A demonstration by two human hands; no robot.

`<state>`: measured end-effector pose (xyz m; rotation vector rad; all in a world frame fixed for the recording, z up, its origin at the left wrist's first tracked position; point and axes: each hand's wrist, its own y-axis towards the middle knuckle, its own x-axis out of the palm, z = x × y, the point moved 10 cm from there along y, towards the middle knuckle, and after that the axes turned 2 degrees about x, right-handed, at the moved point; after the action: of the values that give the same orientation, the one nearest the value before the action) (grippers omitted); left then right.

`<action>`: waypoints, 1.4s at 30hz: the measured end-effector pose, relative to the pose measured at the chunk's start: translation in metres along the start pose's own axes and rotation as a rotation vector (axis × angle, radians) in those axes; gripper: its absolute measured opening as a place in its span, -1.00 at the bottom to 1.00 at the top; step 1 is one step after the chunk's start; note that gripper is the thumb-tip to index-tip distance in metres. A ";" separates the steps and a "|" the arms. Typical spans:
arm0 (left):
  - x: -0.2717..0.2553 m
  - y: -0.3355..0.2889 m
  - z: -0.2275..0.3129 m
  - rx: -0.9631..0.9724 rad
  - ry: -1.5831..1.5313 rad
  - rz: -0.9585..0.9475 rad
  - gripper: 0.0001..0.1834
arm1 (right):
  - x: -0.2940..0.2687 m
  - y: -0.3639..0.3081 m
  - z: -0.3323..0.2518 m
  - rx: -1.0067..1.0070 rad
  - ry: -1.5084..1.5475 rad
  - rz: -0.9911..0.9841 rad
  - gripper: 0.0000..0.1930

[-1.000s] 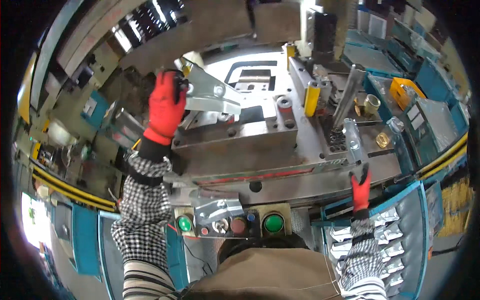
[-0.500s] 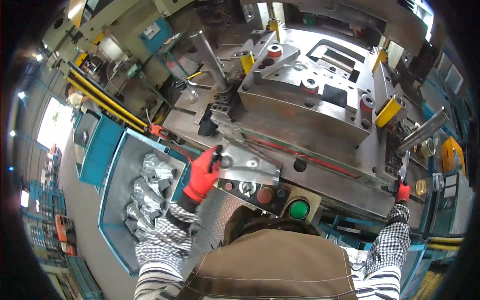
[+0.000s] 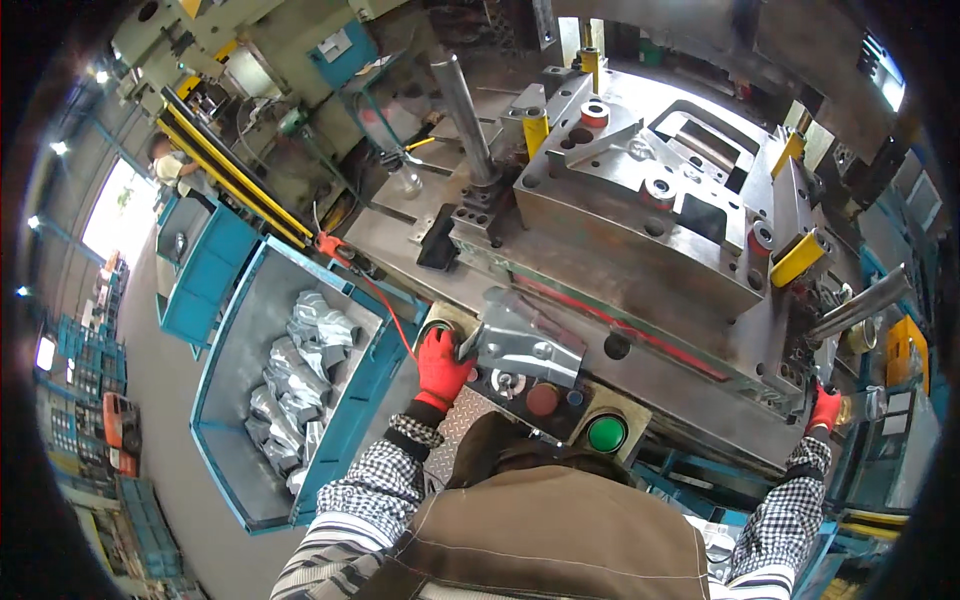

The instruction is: Operating an industrial metal press machine to shape metal components.

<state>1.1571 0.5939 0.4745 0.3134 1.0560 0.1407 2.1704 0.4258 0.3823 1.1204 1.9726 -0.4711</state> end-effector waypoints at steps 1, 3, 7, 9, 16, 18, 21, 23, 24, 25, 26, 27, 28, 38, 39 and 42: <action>0.003 -0.003 -0.005 -0.029 -0.001 -0.029 -0.30 | -0.003 0.003 -0.001 -0.014 0.060 -0.012 -0.37; 0.021 0.001 -0.004 0.023 -0.106 -0.039 -0.16 | -0.059 0.015 0.008 -0.039 0.149 0.013 -0.31; 0.053 0.005 -0.018 0.069 -0.122 -0.101 -0.06 | -0.050 -0.065 0.056 0.069 0.429 -0.021 -0.33; 0.063 0.013 -0.018 0.094 -0.217 -0.104 -0.15 | -0.075 -0.133 0.073 -0.008 0.524 -0.074 -0.35; 0.081 0.019 -0.032 0.063 -0.483 -0.060 -0.41 | -0.204 -0.306 0.061 -0.341 -0.136 -0.026 -0.45; 0.074 0.016 -0.028 0.068 -0.434 -0.028 -0.41 | -0.179 -0.311 0.009 -0.272 0.146 -0.063 -0.44; 0.078 0.011 -0.040 0.037 -0.391 -0.047 -0.39 | -0.148 -0.319 -0.203 -0.297 0.461 -0.178 -0.43; 0.087 0.013 -0.047 0.032 -0.417 -0.088 -0.38 | -0.125 -0.312 -0.323 -0.358 0.598 -0.299 -0.42; 0.090 0.014 -0.051 0.030 -0.436 -0.110 -0.37 | -0.109 -0.301 -0.374 -0.390 0.637 -0.376 -0.41; 0.092 0.014 -0.056 0.021 -0.447 -0.123 -0.37 | -0.088 -0.283 -0.416 -0.406 0.671 -0.488 -0.47; 0.090 0.017 -0.052 0.035 -0.464 -0.121 -0.35 | -0.069 -0.267 -0.454 -0.410 0.695 -0.593 -0.54; 0.083 0.018 -0.049 0.043 -0.475 -0.120 -0.33 | -0.053 -0.256 -0.496 -0.432 0.716 -0.660 -0.60; 0.072 0.017 -0.046 0.055 -0.471 -0.099 -0.31 | -0.038 -0.245 -0.537 -0.453 0.737 -0.730 -0.65; -0.032 -0.054 -0.120 -0.199 -0.736 0.171 -0.30 | 0.140 -0.088 -0.646 -0.660 0.162 -1.147 -0.67; -0.040 -0.069 -0.138 -0.253 -0.739 0.220 -0.31 | 0.154 -0.082 -0.646 -0.674 0.124 -1.159 -0.67; -0.061 -0.113 -0.190 -0.367 -0.749 0.354 -0.32 | 0.189 -0.079 -0.645 -0.713 0.055 -1.194 -0.66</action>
<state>0.9574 0.5060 0.4032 0.1883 0.2143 0.4876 1.7535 0.9020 0.6208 -0.5644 2.3890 -0.2512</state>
